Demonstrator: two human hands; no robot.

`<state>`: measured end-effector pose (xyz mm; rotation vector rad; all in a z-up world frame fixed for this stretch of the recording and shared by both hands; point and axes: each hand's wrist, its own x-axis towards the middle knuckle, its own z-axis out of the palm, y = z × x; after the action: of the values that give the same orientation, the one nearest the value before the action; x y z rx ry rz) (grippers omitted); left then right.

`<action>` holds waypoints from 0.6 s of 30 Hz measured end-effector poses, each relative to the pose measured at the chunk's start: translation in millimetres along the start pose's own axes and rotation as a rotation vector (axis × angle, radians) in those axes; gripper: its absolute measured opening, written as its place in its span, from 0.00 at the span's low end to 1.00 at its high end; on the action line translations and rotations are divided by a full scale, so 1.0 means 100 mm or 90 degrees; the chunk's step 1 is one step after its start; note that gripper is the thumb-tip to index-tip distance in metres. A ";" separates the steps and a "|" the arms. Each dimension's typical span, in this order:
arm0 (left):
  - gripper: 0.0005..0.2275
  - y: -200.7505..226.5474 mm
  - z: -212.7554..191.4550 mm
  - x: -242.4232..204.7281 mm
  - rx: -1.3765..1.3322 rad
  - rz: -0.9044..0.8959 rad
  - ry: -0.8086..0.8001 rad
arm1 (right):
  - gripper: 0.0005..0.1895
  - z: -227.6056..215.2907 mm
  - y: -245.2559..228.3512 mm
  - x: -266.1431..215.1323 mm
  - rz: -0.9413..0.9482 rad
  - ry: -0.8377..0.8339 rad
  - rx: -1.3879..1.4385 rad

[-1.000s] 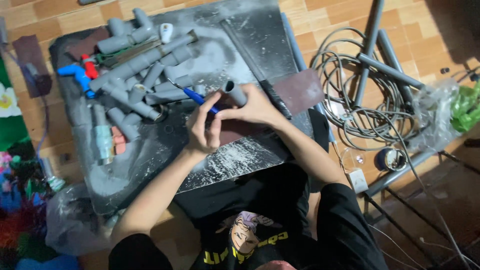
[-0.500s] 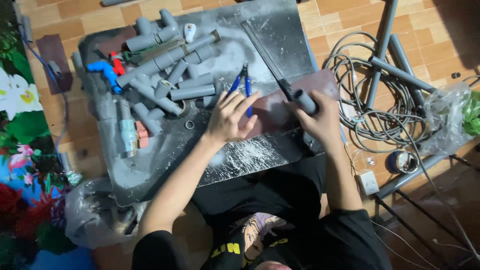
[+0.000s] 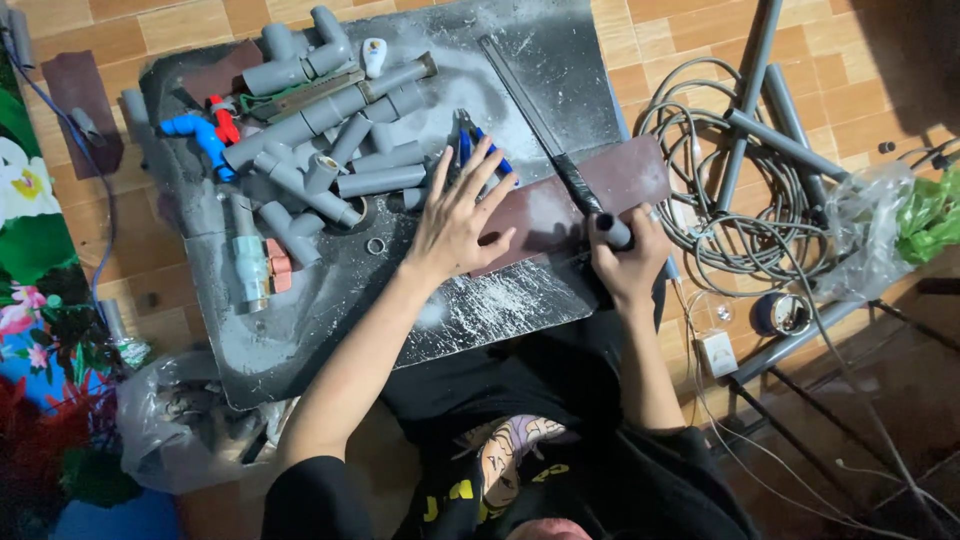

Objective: Sanding and marking PVC pipe segments and fittings for assembly.

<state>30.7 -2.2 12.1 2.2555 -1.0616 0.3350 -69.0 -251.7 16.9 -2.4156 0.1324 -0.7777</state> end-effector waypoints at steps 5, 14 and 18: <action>0.22 -0.06 0.22 -0.12 0.026 -0.025 0.066 | 0.15 -0.04 -0.05 -0.02 -0.047 0.019 0.018; 0.15 -0.05 0.13 -0.08 -0.037 -0.051 0.171 | 0.11 -0.02 0.03 -0.02 -0.061 0.059 0.058; 0.12 -0.14 0.34 -0.15 -0.047 -0.051 0.217 | 0.11 -0.05 -0.03 0.03 -0.055 0.028 0.057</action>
<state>30.4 -7.8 -27.7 2.0748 -0.7907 0.6107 -70.0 -252.8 23.3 -2.3335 0.0096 -0.8579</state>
